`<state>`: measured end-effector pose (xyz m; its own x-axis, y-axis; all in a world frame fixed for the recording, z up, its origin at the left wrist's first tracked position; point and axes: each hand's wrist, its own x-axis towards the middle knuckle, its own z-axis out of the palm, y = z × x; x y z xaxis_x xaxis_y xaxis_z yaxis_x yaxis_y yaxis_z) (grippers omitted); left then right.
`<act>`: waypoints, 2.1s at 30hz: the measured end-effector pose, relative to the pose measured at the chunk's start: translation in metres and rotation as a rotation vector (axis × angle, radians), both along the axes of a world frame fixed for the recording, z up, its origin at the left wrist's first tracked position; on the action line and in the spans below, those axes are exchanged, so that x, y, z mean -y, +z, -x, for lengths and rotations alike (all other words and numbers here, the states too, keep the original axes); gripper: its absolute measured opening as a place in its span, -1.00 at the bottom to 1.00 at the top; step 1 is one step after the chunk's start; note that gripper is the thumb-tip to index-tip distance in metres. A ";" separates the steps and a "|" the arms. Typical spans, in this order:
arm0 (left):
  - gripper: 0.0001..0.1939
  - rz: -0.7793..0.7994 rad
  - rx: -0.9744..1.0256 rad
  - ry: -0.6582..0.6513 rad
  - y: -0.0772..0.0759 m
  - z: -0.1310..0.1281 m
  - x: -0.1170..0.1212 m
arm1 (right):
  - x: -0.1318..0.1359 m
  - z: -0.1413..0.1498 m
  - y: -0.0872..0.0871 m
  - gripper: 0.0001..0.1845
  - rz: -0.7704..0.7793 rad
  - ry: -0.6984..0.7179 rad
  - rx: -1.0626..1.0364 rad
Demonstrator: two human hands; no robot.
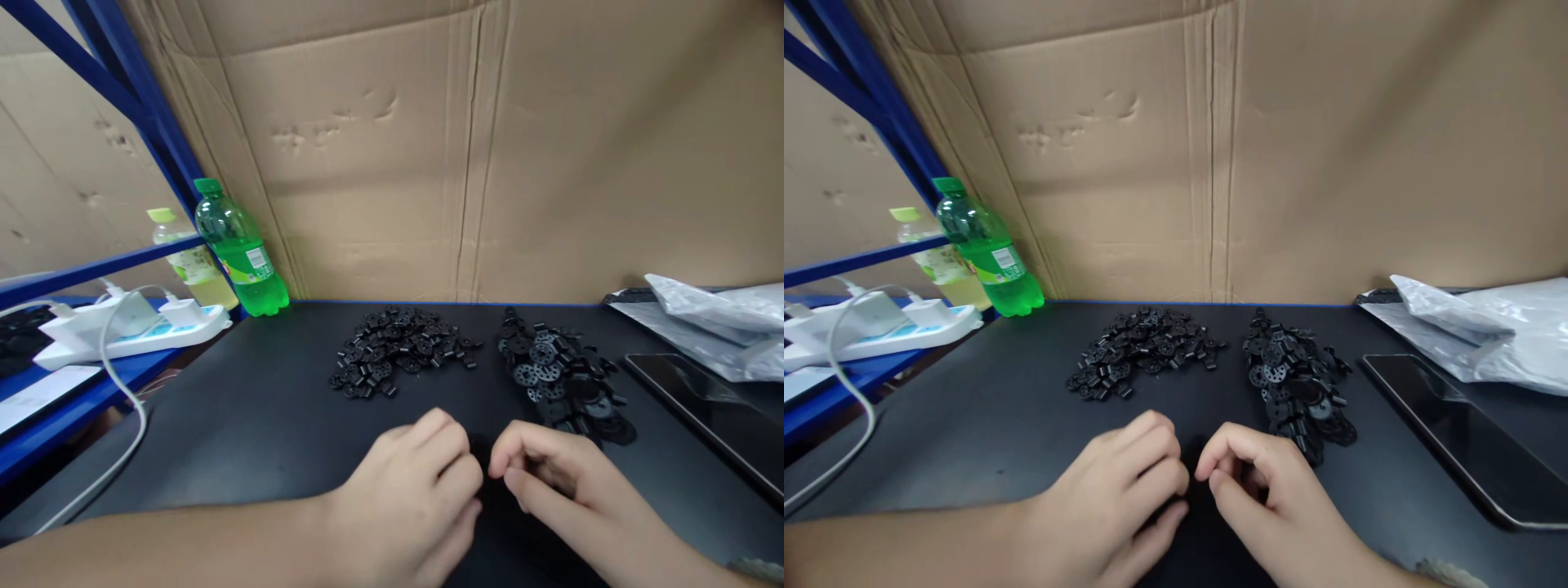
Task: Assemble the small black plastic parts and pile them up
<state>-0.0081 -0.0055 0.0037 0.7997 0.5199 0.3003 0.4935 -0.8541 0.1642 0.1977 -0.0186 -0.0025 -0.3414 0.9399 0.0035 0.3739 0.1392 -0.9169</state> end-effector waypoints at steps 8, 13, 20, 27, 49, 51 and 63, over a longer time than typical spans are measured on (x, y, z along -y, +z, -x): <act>-0.56 0.270 0.168 0.051 -0.005 -0.010 -0.021 | -0.006 0.001 0.002 -0.86 0.061 -0.059 -0.143; -0.83 0.277 0.227 -0.021 -0.007 -0.007 -0.021 | -0.006 0.001 0.004 -0.87 0.131 -0.098 -0.193; -0.81 0.257 0.631 -0.025 0.000 -0.001 -0.015 | 0.001 0.005 0.000 -0.71 0.374 0.004 -0.515; -0.73 0.374 0.753 -0.055 -0.001 -0.008 -0.009 | 0.000 0.007 -0.002 -0.69 0.448 0.288 -0.627; -0.67 0.920 0.935 -0.029 -0.007 -0.016 -0.008 | -0.003 0.000 -0.007 -0.56 0.354 0.389 -0.400; -0.72 0.961 0.974 -0.018 -0.008 -0.015 -0.009 | -0.005 0.001 -0.009 -0.57 0.381 0.397 -0.489; -0.90 1.329 1.242 0.177 0.002 -0.009 -0.015 | -0.006 -0.004 -0.013 -0.41 0.442 0.327 -0.562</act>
